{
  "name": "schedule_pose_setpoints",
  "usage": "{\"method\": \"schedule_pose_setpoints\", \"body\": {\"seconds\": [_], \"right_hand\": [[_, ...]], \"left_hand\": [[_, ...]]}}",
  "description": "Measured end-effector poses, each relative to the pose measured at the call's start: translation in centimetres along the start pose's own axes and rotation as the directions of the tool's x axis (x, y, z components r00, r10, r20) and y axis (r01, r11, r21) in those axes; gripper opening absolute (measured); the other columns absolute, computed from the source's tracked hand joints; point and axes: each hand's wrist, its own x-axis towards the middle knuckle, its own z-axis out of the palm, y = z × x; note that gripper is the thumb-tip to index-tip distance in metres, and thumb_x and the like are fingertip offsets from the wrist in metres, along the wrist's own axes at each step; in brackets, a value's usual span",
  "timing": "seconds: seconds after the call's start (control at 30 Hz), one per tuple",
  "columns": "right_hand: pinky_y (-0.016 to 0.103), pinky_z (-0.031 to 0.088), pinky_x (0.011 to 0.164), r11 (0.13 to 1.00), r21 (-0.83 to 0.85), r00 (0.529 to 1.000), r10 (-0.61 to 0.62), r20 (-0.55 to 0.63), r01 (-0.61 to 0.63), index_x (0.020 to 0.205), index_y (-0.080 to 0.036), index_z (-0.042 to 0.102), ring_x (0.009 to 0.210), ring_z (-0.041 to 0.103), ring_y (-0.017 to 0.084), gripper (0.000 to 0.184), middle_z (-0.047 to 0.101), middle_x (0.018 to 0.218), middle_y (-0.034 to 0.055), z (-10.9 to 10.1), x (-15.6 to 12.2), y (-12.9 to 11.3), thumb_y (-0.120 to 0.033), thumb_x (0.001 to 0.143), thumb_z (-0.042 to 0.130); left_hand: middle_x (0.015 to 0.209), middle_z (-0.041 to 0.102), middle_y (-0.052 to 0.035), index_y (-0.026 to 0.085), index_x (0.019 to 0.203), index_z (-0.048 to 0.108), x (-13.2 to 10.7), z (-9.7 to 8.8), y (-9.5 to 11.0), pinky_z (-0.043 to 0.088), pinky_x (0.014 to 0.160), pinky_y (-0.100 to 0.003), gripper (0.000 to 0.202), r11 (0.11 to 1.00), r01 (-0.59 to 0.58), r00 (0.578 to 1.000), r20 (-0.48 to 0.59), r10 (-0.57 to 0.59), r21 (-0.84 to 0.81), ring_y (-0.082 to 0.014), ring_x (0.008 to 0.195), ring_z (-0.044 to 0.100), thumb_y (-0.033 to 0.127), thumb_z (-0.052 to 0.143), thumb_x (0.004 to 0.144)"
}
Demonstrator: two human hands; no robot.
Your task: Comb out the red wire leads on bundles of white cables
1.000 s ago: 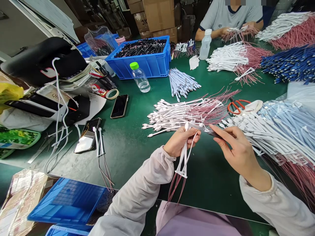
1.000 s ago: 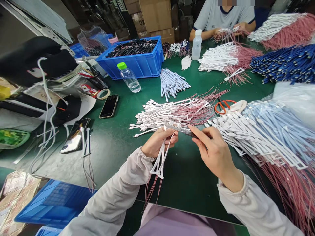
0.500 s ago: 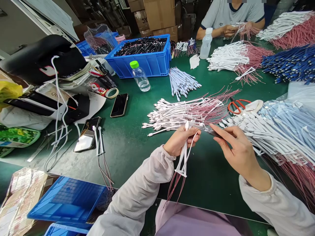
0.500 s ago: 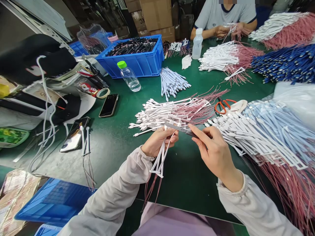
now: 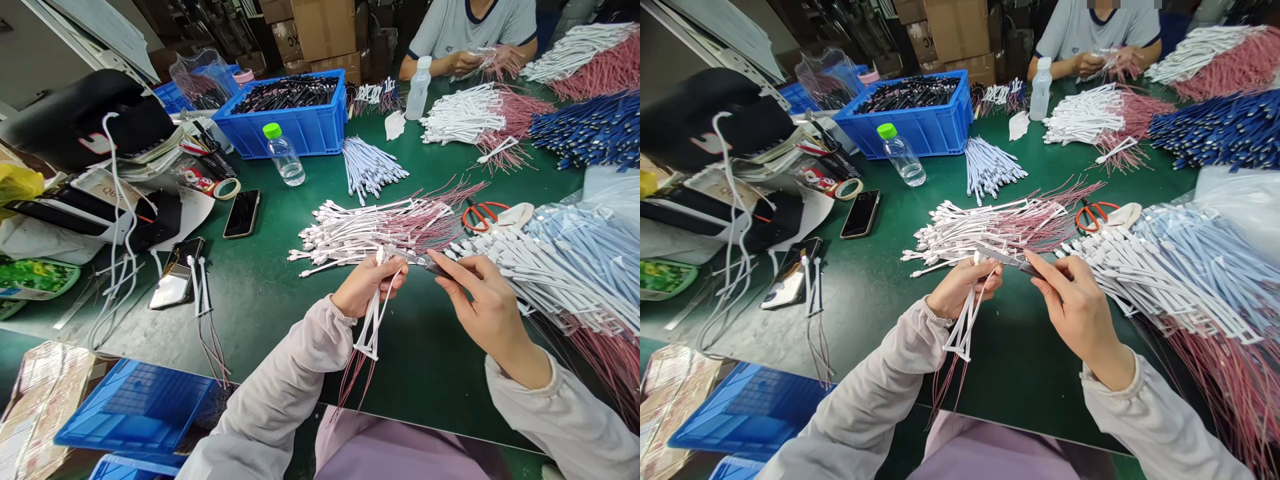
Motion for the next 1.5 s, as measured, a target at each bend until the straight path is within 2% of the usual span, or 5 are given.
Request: {"method": "schedule_pose_setpoints", "body": {"seconds": [0.53, 1.1, 1.27, 1.4, 1.5], "right_hand": [[0.033, 0.046, 0.074, 1.000, 0.004, 1.000, 0.029, 0.001, -0.029, 0.135, -0.030, 0.052, 0.079, 0.054, 0.021, 0.044, 0.051, 0.090, 0.0068, -0.09, 0.08, 0.01, -0.020, 0.093, 0.053], [0.032, 0.045, 0.074, 1.000, 0.015, 1.000, 0.019, -0.007, -0.019, 0.133, -0.024, 0.055, 0.079, 0.053, 0.020, 0.040, 0.051, 0.088, 0.0071, -0.14, 0.12, 0.01, -0.020, 0.092, 0.053], [0.031, 0.045, 0.069, 0.984, 0.106, 0.990, 0.138, 0.035, -0.141, 0.130, -0.021, 0.057, 0.071, 0.054, 0.018, 0.036, 0.054, 0.084, 0.0059, -0.54, 0.32, -0.25, -0.025, 0.096, 0.046], [0.025, 0.043, 0.056, 0.889, 0.292, 0.930, 0.297, 0.217, -0.352, 0.123, -0.023, 0.059, 0.054, 0.051, 0.013, 0.032, 0.055, 0.065, -0.0012, -0.79, 0.23, -0.51, -0.032, 0.098, 0.042], [0.023, 0.040, 0.049, 0.847, 0.318, 0.897, 0.349, 0.273, -0.426, 0.115, -0.023, 0.061, 0.050, 0.048, 0.012, 0.029, 0.052, 0.060, -0.0031, -0.82, 0.23, -0.77, -0.037, 0.097, 0.043]], "left_hand": [[0.053, 0.039, 0.0052, 0.013, 0.070, 0.051, -0.06, 0.25, 0.19, 0.012, 0.040, -0.016, 0.036, 1.000, 0.000, 1.000, -0.006, 0.000, -0.008, -0.0010, 0.044, 0.020, 0.043, 0.070, 0.071], [0.052, 0.038, 0.0056, 0.013, 0.072, 0.051, -0.05, 0.22, 0.21, 0.012, 0.039, -0.016, 0.035, 1.000, 0.003, 1.000, 0.002, -0.003, -0.013, -0.0017, 0.044, 0.020, 0.043, 0.069, 0.072], [0.053, 0.037, 0.0061, 0.013, 0.073, 0.051, -0.07, 0.18, 0.21, 0.012, 0.038, -0.015, 0.033, 1.000, 0.005, 0.999, 0.039, -0.004, -0.011, -0.0022, 0.044, 0.018, 0.043, 0.065, 0.077], [0.052, 0.036, 0.0065, 0.013, 0.073, 0.051, -0.04, 0.11, 0.15, 0.012, 0.038, -0.015, 0.033, 1.000, 0.017, 0.999, 0.051, -0.016, -0.012, -0.0023, 0.044, 0.018, 0.042, 0.066, 0.077], [0.051, 0.036, 0.0067, 0.013, 0.073, 0.051, 0.00, 0.07, 0.13, 0.012, 0.037, -0.015, 0.032, 1.000, 0.025, 0.998, 0.051, -0.024, -0.011, -0.0024, 0.044, 0.018, 0.042, 0.065, 0.077]]}}
